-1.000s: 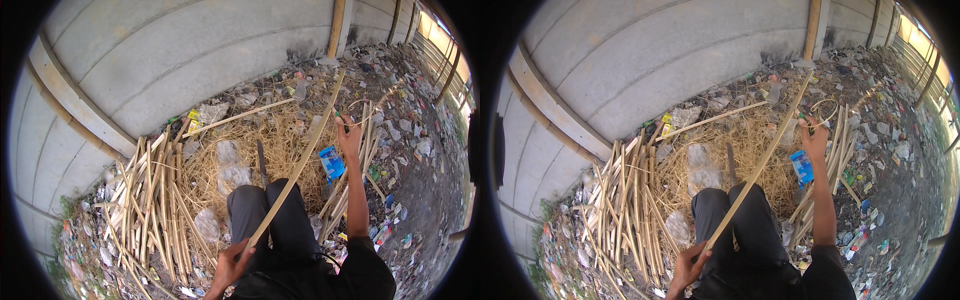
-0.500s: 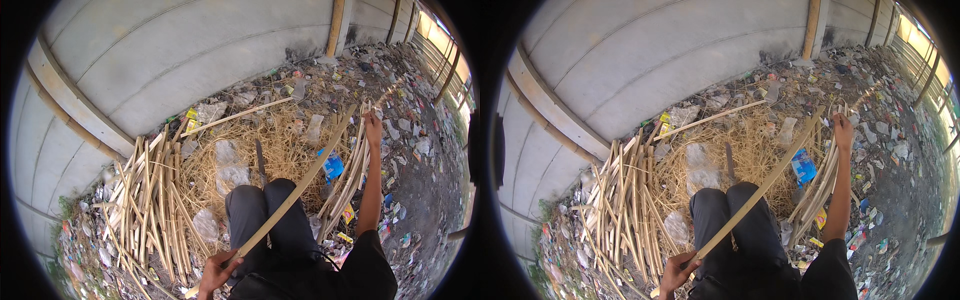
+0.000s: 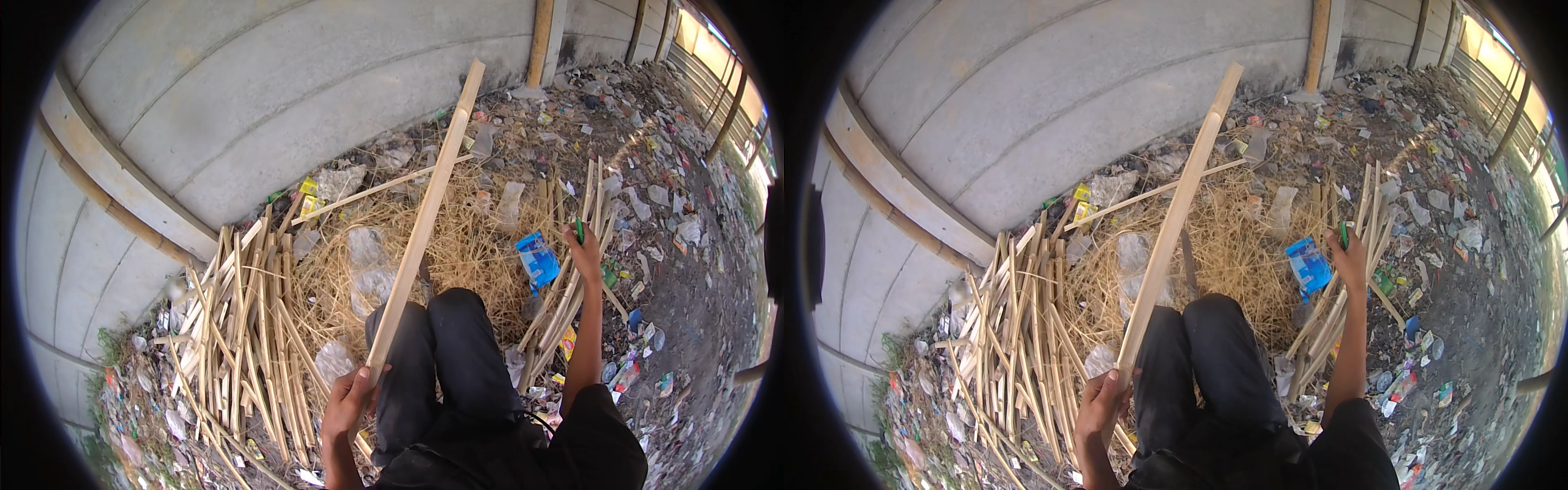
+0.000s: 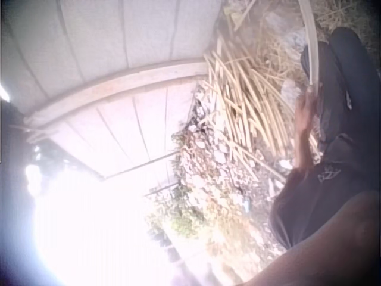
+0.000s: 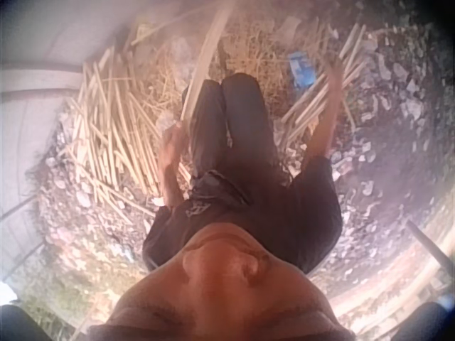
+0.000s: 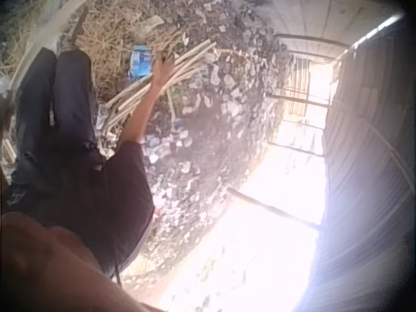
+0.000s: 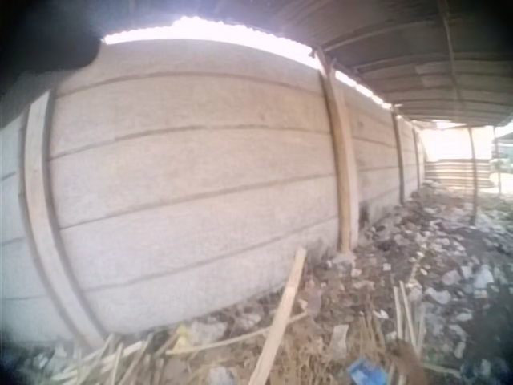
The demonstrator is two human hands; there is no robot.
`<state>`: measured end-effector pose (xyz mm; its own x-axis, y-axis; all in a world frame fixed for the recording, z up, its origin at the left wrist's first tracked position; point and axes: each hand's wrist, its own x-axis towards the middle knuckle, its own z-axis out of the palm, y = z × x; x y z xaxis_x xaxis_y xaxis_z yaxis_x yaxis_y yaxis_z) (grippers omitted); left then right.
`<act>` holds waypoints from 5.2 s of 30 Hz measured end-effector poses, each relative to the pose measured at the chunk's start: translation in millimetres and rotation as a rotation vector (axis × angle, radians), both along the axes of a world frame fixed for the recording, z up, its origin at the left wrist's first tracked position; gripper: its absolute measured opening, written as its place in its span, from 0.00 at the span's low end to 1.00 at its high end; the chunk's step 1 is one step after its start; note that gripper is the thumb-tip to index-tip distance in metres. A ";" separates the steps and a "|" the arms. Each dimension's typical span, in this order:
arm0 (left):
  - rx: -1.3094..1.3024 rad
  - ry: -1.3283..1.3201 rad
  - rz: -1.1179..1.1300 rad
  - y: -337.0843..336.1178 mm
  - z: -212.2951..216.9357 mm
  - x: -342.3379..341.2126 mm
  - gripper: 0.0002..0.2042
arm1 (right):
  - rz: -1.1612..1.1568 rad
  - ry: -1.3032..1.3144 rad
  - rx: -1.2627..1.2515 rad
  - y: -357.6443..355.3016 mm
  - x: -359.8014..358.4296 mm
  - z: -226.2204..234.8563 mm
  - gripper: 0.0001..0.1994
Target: The person sits on the ground and uses a green-handled knife to shave the surface of a long bamboo strip. They hold the strip with their left hand and scrape along its length with the knife in their right hand, removing thin layers of material.
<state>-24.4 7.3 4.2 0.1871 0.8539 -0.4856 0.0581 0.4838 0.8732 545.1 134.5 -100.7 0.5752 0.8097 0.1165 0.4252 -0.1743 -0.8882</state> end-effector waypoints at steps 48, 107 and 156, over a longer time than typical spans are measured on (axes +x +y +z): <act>0.101 -0.188 -0.130 32.2 14.6 54.1 0.22 | 0.595 -0.238 -0.226 -2.0 -133.2 116.2 0.20; 0.167 -0.212 -0.139 29.9 21.0 37.4 0.19 | 0.564 0.821 -0.014 -7.8 -3.4 52.6 0.26; 0.912 0.686 0.222 158.8 35.9 32.9 0.17 | 0.495 0.756 0.126 -76.4 -144.1 136.1 0.32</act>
